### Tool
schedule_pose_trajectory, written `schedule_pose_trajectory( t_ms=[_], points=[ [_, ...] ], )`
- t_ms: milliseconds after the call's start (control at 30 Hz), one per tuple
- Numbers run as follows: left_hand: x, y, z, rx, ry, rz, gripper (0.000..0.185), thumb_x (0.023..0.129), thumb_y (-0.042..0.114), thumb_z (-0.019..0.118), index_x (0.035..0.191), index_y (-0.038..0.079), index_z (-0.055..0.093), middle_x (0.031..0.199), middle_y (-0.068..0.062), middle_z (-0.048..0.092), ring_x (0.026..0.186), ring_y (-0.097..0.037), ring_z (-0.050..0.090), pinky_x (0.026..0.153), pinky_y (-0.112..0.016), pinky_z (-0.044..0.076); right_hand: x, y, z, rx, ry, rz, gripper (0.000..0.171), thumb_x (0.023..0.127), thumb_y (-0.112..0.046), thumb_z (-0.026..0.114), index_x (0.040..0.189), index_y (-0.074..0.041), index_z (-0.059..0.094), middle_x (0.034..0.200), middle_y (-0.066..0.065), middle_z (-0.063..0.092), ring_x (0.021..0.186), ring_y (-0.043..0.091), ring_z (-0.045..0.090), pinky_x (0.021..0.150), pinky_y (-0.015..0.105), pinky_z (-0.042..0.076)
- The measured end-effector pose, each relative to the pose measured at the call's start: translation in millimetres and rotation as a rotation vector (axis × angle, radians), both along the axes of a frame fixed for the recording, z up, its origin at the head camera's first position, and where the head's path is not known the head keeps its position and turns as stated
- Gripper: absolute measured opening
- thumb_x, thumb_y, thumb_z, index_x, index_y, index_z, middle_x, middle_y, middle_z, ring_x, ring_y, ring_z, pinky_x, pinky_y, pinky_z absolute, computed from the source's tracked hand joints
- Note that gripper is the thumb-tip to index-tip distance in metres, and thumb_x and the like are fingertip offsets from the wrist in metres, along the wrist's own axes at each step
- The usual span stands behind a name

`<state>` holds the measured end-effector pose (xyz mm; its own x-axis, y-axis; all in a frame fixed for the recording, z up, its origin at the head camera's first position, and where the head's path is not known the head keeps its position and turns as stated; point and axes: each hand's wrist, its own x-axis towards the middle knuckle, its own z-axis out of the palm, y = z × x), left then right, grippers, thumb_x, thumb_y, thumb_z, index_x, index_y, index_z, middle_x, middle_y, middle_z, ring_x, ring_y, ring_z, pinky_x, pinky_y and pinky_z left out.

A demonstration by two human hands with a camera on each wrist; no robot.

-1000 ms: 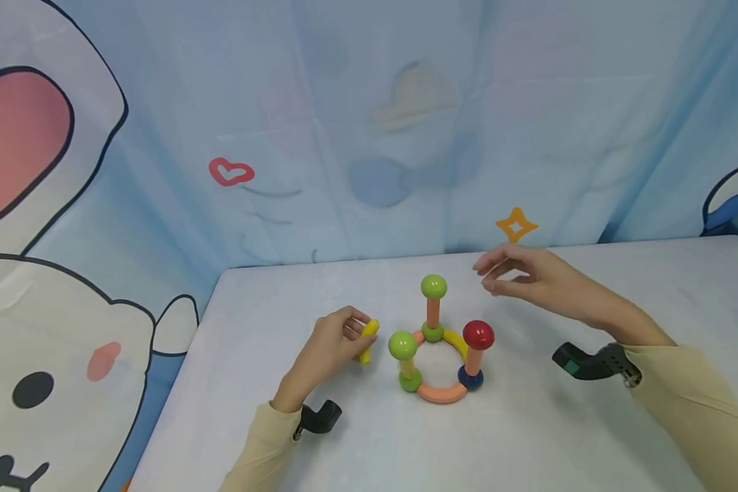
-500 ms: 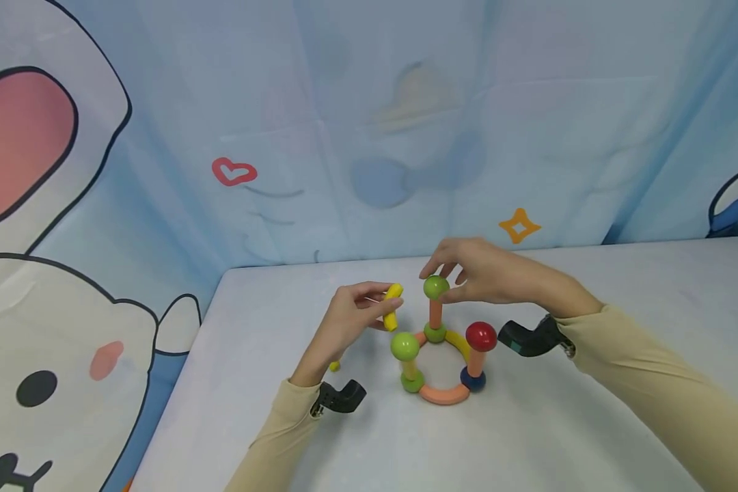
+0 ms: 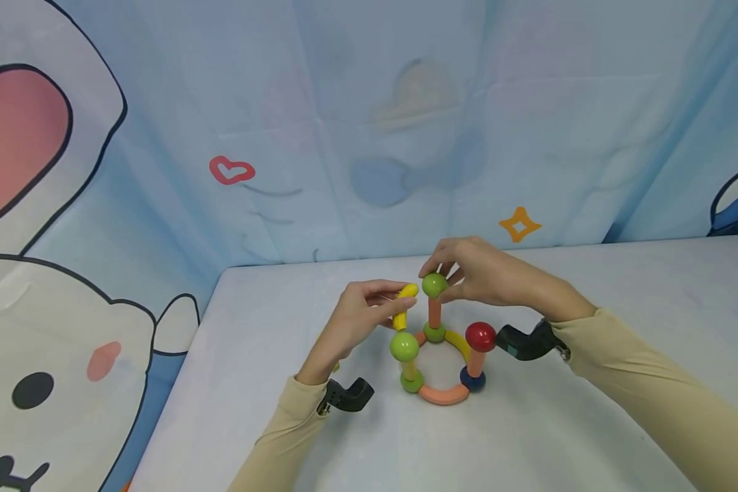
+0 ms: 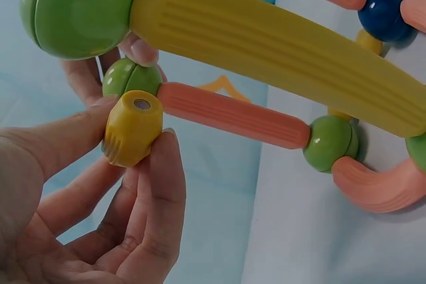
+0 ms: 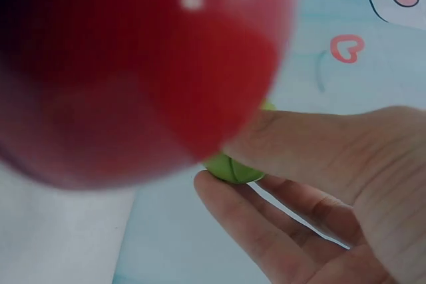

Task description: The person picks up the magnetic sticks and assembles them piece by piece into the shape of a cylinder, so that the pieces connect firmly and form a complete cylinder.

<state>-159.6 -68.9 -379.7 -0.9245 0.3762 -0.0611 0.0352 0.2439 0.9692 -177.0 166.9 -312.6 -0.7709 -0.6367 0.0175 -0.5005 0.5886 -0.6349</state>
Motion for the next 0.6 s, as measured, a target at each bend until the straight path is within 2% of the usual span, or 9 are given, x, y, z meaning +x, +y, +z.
schedule_pose_trajectory(
  t_ms=[333, 533, 600],
  points=[
    [-1.2, 1, 7.3, -0.045, 0.007, -0.017, 0.035, 0.098, 0.021, 0.077, 0.128, 0.005, 0.074, 0.108, -0.009, 0.076, 0.086, -0.014, 0.069, 0.082, -0.049, 0.062, 1.1, -2, -3.6, -0.040, 0.003, -0.026, 0.035, 0.083, 0.002, 0.086, 0.116, 0.002, 0.075, 0.110, 0.010, 0.067, 0.102, 0.031, 0.071, 0.087, 0.045, 0.062],
    [-0.1, -1, 7.6, -0.015, -0.028, -0.035, 0.035, 0.100, 0.023, 0.074, 0.128, 0.003, 0.073, 0.113, -0.013, 0.075, 0.085, -0.014, 0.069, 0.085, -0.052, 0.061, 10.9, -3, 3.6, -0.007, 0.086, -0.063, 0.041, 0.086, -0.007, 0.087, 0.124, -0.004, 0.072, 0.119, 0.010, 0.065, 0.111, 0.032, 0.066, 0.094, 0.052, 0.058],
    [0.2, -2, 6.5, 0.006, -0.041, -0.040, 0.035, 0.101, 0.022, 0.072, 0.129, 0.001, 0.072, 0.116, -0.014, 0.075, 0.088, -0.015, 0.070, 0.085, -0.047, 0.062, 18.8, -5, 10.6, -0.012, 0.133, -0.065, 0.039, 0.087, -0.008, 0.086, 0.124, -0.006, 0.072, 0.119, 0.009, 0.064, 0.111, 0.031, 0.065, 0.094, 0.052, 0.058]
  ],
)
